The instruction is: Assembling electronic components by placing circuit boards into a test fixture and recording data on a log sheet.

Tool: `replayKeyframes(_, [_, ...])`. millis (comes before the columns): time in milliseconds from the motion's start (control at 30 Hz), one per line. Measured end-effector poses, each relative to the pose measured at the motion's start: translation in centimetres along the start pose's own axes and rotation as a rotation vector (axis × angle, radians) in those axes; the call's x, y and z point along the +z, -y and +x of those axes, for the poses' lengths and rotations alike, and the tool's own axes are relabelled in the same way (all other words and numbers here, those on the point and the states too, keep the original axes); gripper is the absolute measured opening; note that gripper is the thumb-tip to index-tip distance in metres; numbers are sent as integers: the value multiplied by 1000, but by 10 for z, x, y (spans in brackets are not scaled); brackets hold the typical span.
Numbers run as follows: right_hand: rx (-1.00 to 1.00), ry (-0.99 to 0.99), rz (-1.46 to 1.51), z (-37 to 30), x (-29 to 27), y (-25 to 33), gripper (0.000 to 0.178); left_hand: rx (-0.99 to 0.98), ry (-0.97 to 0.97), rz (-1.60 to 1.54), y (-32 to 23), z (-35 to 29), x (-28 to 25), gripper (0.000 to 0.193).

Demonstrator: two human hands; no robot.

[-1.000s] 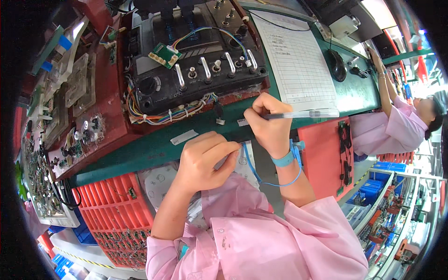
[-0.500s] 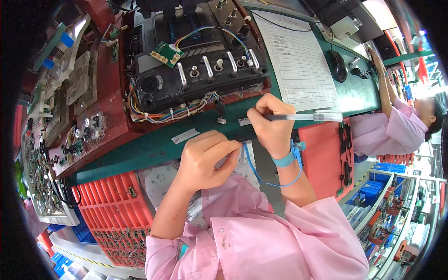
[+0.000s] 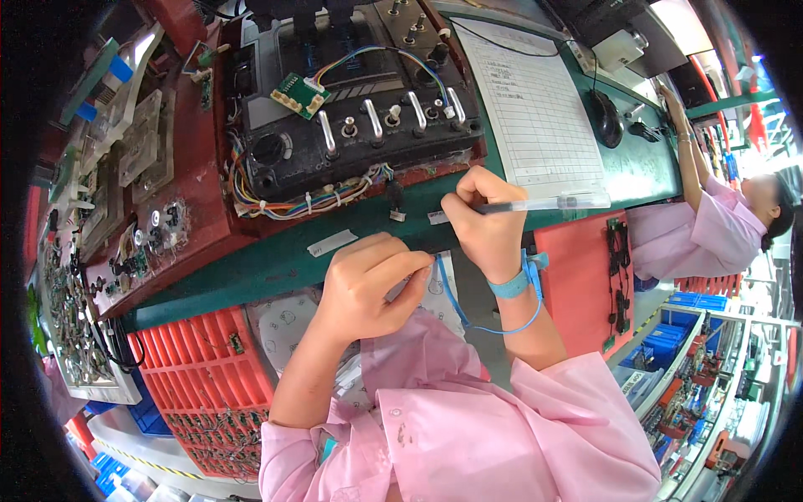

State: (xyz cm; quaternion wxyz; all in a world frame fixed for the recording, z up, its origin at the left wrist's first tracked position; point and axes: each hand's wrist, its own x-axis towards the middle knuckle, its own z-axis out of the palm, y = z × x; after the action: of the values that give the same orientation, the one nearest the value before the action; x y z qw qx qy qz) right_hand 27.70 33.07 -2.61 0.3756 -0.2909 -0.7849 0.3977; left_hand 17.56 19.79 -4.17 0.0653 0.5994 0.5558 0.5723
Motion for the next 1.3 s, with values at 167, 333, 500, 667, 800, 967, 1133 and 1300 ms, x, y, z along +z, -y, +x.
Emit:
replayKeyframes(167, [1,-30,-10,1,-1,2,19,1,12,0,-1,2,-1,19])
replayKeyframes(333, [-3,1,-11,1,-1,-1,19,3,19,6,-1,2,-1,19])
replayKeyframes(500, [22,-88,13,-2,0,1,19,-13,16,6,-2,2,-2,18])
replayKeyframes(667, [30,-102,-14,-2,-2,1,19,-15,35,18,-1,1,-3,18])
replayKeyframes(800, [26,-81,5,-1,-1,3,19,4,0,3,-1,1,-2,18])
replayKeyframes(967, [27,-66,-24,-1,1,-1,19,5,4,5,0,0,-3,19])
replayKeyframes(1133, [13,-80,-26,0,0,0,19,25,-16,-8,1,1,-1,20])
replayKeyframes(1300, [36,-55,3,-1,0,1,19,2,5,-5,0,1,-1,20])
